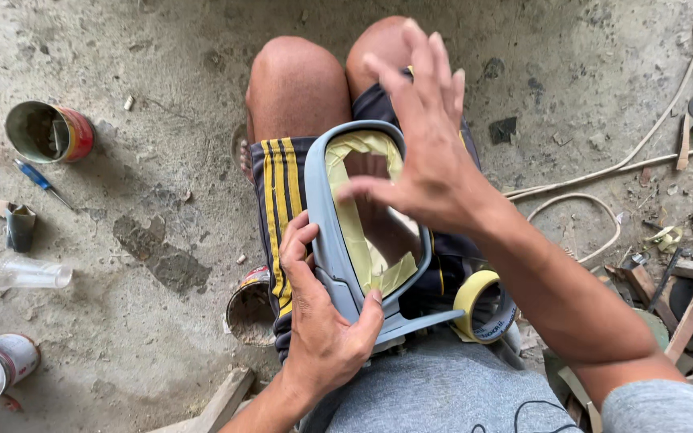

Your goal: The person sits on the ground and applies yellow masking tape to the edges of a car side mirror. They carefully press the tape along the frame and smooth it down to cover the mirror's perimeter.

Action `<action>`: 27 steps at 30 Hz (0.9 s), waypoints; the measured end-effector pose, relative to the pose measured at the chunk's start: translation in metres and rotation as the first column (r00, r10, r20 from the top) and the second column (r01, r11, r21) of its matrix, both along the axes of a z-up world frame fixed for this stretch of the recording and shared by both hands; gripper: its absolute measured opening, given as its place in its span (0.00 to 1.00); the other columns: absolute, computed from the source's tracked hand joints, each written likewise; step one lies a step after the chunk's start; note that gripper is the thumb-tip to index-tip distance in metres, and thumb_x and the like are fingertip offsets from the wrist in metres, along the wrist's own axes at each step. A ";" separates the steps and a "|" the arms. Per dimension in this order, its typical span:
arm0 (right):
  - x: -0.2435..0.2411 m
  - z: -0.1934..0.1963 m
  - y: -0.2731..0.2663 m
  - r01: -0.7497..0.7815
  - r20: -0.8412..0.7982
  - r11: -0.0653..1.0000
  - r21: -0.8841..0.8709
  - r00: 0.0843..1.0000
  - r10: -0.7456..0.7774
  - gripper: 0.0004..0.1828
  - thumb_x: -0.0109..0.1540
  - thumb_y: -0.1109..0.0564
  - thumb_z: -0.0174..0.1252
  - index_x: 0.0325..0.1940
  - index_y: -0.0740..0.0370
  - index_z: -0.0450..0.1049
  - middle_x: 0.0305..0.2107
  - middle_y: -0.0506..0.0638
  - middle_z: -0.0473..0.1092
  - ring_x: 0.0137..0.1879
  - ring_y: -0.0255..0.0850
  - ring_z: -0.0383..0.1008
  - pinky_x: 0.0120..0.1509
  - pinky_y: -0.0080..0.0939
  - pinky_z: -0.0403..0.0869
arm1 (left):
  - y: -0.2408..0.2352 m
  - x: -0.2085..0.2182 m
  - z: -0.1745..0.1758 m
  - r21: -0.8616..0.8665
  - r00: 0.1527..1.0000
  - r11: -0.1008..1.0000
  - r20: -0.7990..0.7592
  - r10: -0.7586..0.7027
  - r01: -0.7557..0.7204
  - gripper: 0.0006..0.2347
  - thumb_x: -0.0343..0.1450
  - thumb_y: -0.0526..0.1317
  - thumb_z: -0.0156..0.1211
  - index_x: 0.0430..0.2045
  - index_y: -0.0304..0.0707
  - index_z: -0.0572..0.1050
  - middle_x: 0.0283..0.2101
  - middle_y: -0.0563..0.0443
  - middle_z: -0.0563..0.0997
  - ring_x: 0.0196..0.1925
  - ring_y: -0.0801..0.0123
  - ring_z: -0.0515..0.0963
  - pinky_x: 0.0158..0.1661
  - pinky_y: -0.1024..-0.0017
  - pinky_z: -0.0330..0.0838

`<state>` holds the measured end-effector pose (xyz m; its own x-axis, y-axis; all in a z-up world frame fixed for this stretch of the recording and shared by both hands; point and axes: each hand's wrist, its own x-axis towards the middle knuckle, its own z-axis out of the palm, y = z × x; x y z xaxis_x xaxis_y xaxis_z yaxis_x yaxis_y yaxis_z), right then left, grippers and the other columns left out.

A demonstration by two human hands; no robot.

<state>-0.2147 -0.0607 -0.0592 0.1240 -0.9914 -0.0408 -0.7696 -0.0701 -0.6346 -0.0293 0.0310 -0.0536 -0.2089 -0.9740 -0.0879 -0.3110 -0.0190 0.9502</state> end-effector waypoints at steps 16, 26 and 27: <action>-0.038 0.008 0.096 0.102 0.061 0.994 -0.042 0.993 -0.100 0.44 0.56 0.43 0.65 0.69 0.67 0.57 0.65 0.63 0.59 0.73 0.55 0.55 0.77 0.55 0.55 | -0.006 -0.007 0.002 0.115 0.998 0.992 -0.033 0.051 -0.047 0.30 0.63 0.36 0.60 0.57 0.33 0.52 0.65 0.35 0.56 0.64 0.59 0.65 0.60 0.69 0.62; -0.033 0.004 0.106 0.206 0.137 0.890 0.406 0.950 -0.282 0.20 0.57 0.55 0.61 0.53 0.59 0.73 0.34 0.48 0.80 0.36 0.34 0.82 0.43 0.31 0.80 | -0.004 -0.016 0.002 0.094 0.995 0.991 0.048 0.086 -0.090 0.27 0.63 0.32 0.53 0.57 0.32 0.51 0.63 0.39 0.57 0.65 0.59 0.62 0.62 0.69 0.59; -0.032 0.004 0.106 0.203 0.139 0.891 0.405 0.950 -0.280 0.19 0.57 0.55 0.61 0.52 0.59 0.73 0.34 0.49 0.80 0.37 0.35 0.83 0.44 0.32 0.80 | -0.003 -0.016 0.002 0.085 0.995 0.992 0.058 0.084 -0.089 0.28 0.63 0.31 0.53 0.57 0.32 0.51 0.63 0.39 0.57 0.65 0.59 0.62 0.62 0.69 0.59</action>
<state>-0.2470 0.0453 -0.0549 -0.0740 -0.9039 -0.4214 -0.5948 0.3791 -0.7088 -0.0454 0.0277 -0.0515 -0.1170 -0.9763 -0.1823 -0.3553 -0.1303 0.9256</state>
